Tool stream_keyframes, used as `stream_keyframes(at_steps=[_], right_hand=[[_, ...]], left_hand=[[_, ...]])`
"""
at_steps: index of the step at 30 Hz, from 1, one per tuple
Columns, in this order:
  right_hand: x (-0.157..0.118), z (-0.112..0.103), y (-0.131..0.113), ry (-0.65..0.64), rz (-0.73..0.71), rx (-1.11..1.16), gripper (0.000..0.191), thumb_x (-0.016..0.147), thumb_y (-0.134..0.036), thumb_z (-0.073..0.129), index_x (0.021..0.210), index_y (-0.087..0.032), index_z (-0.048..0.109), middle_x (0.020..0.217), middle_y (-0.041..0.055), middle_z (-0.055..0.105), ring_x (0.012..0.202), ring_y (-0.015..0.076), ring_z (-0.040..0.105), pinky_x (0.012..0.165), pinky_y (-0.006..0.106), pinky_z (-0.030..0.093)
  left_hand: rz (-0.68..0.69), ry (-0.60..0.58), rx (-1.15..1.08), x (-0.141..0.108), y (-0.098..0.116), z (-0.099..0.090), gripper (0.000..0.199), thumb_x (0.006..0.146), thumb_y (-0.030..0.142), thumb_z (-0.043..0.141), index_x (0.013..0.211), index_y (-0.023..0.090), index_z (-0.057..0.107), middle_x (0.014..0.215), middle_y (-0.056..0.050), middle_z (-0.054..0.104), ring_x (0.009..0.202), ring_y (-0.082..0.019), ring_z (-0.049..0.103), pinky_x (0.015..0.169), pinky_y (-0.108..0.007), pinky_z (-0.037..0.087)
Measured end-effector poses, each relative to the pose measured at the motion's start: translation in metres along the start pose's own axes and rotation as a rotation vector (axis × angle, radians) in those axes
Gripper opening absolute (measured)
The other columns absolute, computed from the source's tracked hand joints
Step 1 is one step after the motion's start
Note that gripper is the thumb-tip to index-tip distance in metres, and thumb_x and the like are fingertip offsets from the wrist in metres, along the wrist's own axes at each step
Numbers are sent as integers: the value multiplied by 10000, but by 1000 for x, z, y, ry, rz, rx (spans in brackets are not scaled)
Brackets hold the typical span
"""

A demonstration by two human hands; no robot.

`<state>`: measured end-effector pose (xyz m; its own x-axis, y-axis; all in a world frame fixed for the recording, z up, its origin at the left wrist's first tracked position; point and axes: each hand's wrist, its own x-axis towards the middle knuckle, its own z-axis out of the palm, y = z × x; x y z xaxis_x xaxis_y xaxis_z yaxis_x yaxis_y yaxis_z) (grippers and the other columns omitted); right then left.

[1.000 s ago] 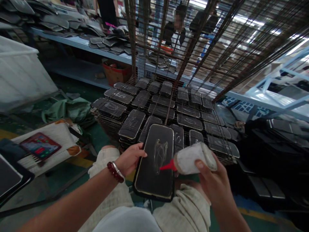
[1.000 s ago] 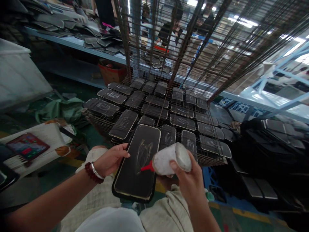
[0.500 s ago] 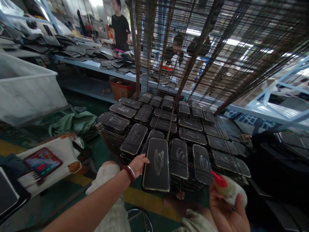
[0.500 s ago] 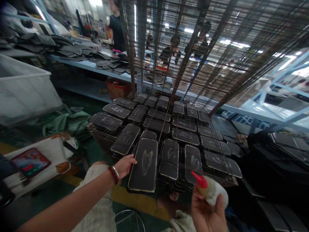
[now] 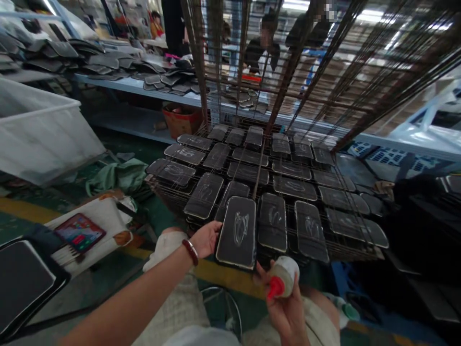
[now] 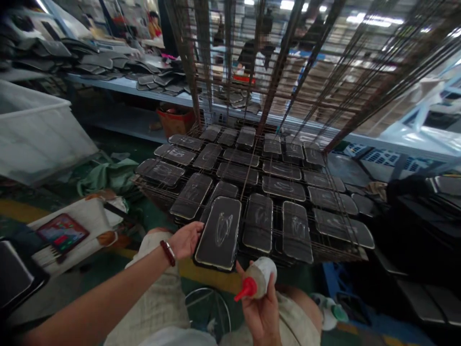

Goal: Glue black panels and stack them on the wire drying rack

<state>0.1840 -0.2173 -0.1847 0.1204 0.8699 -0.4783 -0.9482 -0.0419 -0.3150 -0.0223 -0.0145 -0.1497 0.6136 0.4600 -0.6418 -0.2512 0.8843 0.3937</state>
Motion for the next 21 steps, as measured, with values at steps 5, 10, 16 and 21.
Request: stream_keyframes(at_steps=[5,10,16,21], right_hand=[[-1,10,-2,88,118,129,647,718,-489,821,1208,-135,591,1307,186,547,981,183,648,837,273,554],[3,12,0,115,130,160,655,699,-448,844,1209,-125,591,1330,203,529,1044,203,632,837,274,554],[-2,30,-10,163,-1,70,638,714,-420,836,1236,-172,566,1298,147,573,1286,279,462,898,338,547],[-13,24,-52,271,-182,43,615,731,-448,813,1262,-294,544,1282,76,598,1155,267,581,756,326,609]], left_hand=[[30,16,-76,-26,-18,-11,143,809,193,529,811,92,630,666,-86,699,588,-162,668,598,-247,532],[137,267,-51,-33,-53,-5,130,723,126,603,849,153,579,737,-34,706,595,-153,650,591,-268,536],[264,421,38,-28,-65,11,307,584,50,593,859,178,541,687,14,641,547,-126,586,507,-233,488],[337,367,120,-50,-46,5,324,586,79,642,881,191,572,781,-7,667,655,-152,617,537,-239,499]])
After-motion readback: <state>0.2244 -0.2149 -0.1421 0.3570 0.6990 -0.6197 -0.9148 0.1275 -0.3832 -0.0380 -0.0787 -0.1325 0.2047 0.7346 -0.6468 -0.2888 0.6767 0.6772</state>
